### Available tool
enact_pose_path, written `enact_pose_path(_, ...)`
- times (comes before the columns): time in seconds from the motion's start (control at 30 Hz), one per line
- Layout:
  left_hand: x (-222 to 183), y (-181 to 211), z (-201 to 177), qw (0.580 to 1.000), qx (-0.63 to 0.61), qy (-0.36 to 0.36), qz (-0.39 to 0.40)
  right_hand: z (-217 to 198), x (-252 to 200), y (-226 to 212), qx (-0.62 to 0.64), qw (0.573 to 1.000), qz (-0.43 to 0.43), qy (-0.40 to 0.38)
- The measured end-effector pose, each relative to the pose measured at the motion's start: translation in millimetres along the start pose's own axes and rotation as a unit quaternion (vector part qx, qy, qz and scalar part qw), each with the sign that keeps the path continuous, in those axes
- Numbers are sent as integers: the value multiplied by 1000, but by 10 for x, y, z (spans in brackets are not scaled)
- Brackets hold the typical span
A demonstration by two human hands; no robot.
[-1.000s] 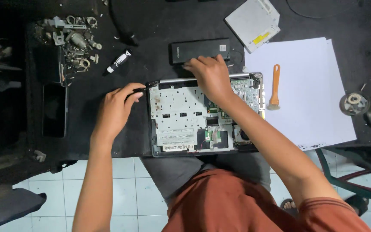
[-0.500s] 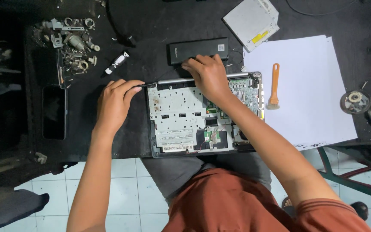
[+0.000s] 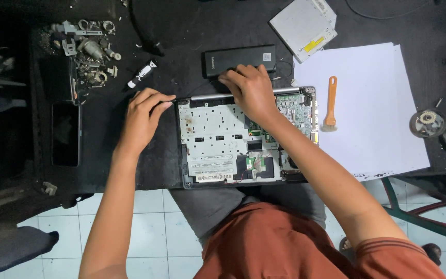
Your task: Disassembling a laptop to access internal components, removing screws, and inspecting the motherboard and screen.
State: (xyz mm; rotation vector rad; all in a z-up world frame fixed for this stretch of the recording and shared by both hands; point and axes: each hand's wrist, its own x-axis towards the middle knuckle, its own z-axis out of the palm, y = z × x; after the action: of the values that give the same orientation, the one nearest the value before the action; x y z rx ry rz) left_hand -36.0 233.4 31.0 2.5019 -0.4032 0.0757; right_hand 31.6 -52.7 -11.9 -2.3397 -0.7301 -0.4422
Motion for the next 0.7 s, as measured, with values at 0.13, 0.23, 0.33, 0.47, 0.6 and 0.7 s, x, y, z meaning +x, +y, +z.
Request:
enact_pose_path(0.13, -33, 10, 49, 999, -13, 33, 11, 12, 2, 9, 1, 1000, 6, 7)
enact_pose_path(0.23, -32, -23, 93, 999, -5, 45, 16, 4, -2, 23, 3, 1000, 8, 10)
enact_pose_path(0.33, -32, -85, 126, 998, -10, 54, 24, 4, 13, 13, 6, 1000, 8, 11)
enact_pose_path(0.47, -4, -142, 180, 997, -27, 64, 34, 4, 17, 29, 15, 1000, 8, 20)
enact_pose_path(0.6, -58, -151, 229, 996, -33, 80, 25, 52, -8, 49, 10, 1000, 9, 16)
enact_pose_path(0.7, -53, -156, 264, 995, -38, 87, 26, 84, -12, 72, 19, 999, -1, 28)
